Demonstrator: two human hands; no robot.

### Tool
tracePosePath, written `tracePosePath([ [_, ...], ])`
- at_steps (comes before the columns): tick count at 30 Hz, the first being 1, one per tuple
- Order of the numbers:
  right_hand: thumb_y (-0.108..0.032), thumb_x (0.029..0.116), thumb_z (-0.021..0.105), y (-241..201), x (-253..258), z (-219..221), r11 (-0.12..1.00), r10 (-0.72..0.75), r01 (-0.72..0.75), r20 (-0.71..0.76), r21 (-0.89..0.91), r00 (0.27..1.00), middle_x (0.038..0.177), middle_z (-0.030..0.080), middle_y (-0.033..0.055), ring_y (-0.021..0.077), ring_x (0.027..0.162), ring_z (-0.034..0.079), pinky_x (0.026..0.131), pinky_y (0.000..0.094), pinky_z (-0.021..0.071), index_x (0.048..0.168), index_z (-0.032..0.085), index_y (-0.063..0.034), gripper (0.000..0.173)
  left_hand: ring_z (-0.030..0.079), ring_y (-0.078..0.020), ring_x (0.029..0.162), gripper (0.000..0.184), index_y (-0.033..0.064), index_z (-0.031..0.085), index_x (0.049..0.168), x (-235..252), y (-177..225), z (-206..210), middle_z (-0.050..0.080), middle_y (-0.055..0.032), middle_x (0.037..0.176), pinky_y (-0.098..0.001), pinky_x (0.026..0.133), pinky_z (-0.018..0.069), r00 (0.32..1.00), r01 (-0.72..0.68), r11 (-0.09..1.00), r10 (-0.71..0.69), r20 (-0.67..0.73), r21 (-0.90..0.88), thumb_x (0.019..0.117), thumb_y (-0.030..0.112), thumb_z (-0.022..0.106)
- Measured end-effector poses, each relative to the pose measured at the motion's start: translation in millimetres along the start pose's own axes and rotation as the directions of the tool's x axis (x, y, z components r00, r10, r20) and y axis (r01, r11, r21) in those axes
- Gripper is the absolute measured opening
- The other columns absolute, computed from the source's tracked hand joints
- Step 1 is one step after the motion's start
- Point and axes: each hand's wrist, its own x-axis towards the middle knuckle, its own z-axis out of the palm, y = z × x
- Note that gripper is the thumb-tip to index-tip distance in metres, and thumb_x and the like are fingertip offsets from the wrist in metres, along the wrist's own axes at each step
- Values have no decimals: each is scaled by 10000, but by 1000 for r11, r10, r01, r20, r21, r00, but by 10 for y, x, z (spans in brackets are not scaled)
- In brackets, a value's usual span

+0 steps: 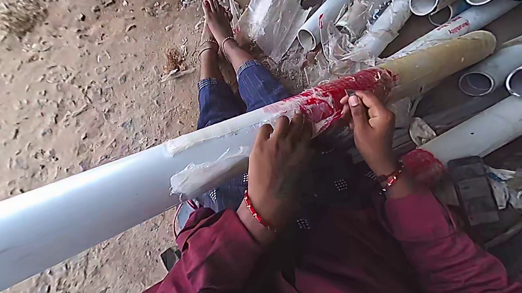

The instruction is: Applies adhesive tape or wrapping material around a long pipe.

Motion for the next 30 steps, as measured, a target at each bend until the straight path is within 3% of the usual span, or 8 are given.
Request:
tracePosePath([
  [1, -171, 1086, 477, -7, -20, -1, 999, 16, -17, 26, 31, 1000, 816, 643, 23, -11, 614, 514, 579, 159, 445, 1098, 686, 27, 288, 710, -326, 998, 258, 34, 766, 1098, 50, 9, -72, 746, -129, 1125, -487, 741, 550, 1000, 19, 997, -17, 26, -76, 934, 221, 698],
  [3, -162, 1071, 506, -33, -81, 10, 994, 65, -70, 65, 79, 996, 816, 642, 28, -14, 613, 495, 584, 165, 429, 1088, 699, 38, 279, 725, -344, 927, 119, 21, 756, 976, 233, 8, -213, 740, -146, 992, -509, 687, 561, 991, 99, 978, -80, 109, -182, 932, 74, 659],
  [5, -116, 1045, 512, -43, -180, 25, 976, 116, -130, 85, 178, 990, 809, 637, -9, -59, 651, 522, 626, 131, 449, 1039, 695, 51, 247, 671, -400, 1043, 199, -8, 732, 1051, 502, -46, -251, 692, -195, 1075, -531, 764, 563, 965, 201, 951, -151, 216, -234, 946, -80, 579],
  [9, -51, 1026, 486, -27, -347, 64, 906, 160, -183, 92, 381, 983, 775, 645, -62, -76, 650, 556, 645, 118, 495, 996, 668, 62, 216, 615, -424, 1180, 231, -11, 719, 1163, 809, -141, -72, 670, -225, 1184, -562, 955, 512, 918, 279, 907, -154, 367, -317, 947, -36, 640],
  [14, -61, 1055, 457, 92, -433, 118, 848, 231, -224, 45, 480, 972, 781, 640, -66, -48, 640, 560, 617, 129, 496, 1012, 653, 15, 214, 643, -431, 1090, 224, 11, 727, 1119, 703, -64, 38, 688, -219, 1094, -583, 884, 525, 954, 223, 929, -145, 263, -297, 897, 23, 743],
  [19, -96, 1073, 470, 101, -412, 127, 868, 278, -248, -8, 431, 960, 803, 643, -43, -42, 676, 584, 645, 140, 516, 1047, 655, 24, 222, 648, -459, 1042, 195, -23, 707, 1094, 649, 54, 74, 670, -256, 1065, -584, 842, 533, 959, 259, 935, -218, 182, -244, 907, 26, 733],
  [24, -96, 1075, 473, 92, -410, 116, 878, 295, -262, -22, 402, 955, 823, 651, -23, -37, 695, 597, 667, 142, 523, 1065, 664, 34, 231, 653, -459, 1078, 207, -48, 689, 1130, 547, 95, 170, 668, -266, 1136, -586, 886, 533, 973, 220, 955, -201, 113, -198, 956, 64, 686],
  [30, -88, 1071, 474, 101, -410, 125, 881, 299, -264, -30, 394, 954, 798, 640, -22, -31, 670, 583, 646, 140, 508, 1035, 666, 31, 228, 650, -446, 1067, 173, -43, 707, 1089, 630, 4, 174, 668, -266, 1101, -559, 906, 529, 966, 224, 939, -178, 186, -262, 953, 62, 683],
])
